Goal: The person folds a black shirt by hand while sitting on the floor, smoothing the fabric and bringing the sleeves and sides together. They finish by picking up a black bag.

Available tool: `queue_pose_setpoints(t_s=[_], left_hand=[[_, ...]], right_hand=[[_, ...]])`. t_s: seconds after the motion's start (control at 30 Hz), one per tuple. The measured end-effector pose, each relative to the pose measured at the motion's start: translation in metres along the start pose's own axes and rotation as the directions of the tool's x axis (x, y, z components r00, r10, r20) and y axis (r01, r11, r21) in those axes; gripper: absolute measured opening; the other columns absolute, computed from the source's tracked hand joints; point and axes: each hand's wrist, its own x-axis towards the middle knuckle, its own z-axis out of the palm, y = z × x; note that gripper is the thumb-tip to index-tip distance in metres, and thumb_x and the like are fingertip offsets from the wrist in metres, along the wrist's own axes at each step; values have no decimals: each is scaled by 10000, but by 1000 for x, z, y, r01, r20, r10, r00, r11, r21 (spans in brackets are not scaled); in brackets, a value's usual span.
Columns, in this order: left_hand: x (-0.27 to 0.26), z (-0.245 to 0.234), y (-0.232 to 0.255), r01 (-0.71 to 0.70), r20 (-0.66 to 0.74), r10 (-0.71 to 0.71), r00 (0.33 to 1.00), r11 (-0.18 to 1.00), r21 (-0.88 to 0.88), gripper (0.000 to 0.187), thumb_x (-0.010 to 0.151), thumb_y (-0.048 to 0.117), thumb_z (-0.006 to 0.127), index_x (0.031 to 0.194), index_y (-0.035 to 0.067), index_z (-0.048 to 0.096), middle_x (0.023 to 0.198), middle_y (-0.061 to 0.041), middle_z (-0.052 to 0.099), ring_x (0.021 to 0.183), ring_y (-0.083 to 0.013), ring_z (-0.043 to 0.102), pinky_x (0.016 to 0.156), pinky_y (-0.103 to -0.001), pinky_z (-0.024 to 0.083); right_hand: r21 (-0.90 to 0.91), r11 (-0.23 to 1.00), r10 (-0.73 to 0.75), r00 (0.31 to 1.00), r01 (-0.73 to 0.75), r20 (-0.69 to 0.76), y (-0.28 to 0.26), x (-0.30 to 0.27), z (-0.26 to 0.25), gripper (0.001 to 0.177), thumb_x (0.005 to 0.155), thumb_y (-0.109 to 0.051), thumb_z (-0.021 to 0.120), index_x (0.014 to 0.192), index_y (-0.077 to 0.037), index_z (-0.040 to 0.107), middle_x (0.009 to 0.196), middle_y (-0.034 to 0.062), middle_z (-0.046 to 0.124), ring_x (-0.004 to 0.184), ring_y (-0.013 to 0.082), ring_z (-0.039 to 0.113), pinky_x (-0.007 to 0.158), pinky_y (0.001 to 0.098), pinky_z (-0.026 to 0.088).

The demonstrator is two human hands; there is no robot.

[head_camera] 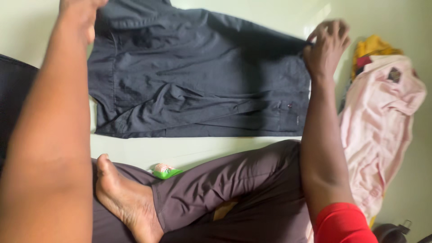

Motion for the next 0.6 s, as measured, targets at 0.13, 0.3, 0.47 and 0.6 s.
queue_pose_setpoints(t_s=[0.13,0.3,0.47,0.6], left_hand=[[-65,-23,-21,-75,24,78,997,993,-93,263,1001,126,859,1200,65,698,1074,7,643,916,-111,550,795,-276,467],[-156,-38,-86,-166,-30,168,985,985,51,349,955,117,847,1240,27,667,1094,-20,655,967,-112,602,864,-265,516],[-183,-42,-133,-4,29,3,1000,999,45,336,906,152,842,1192,51,696,982,-11,672,799,-106,626,644,-264,508],[-184,-35,-129,31,42,-30,999,999,-34,305,875,149,814,1138,59,690,951,-39,715,782,-129,693,640,-270,538]], right_hand=[[123,991,43,994,-55,96,3,-46,-32,220,741,-79,833,886,-191,712,1059,33,684,1199,320,557,953,513,411],[63,954,243,878,-294,412,2,-108,-49,162,793,-124,783,898,-248,792,959,51,754,1100,286,623,972,462,456],[-5,941,291,800,-339,525,8,-130,-31,164,807,-170,747,937,-257,797,971,62,766,980,296,702,894,464,528],[7,940,290,812,-340,506,12,-130,-28,195,846,-181,711,992,-263,812,976,82,767,892,308,732,824,432,572]])
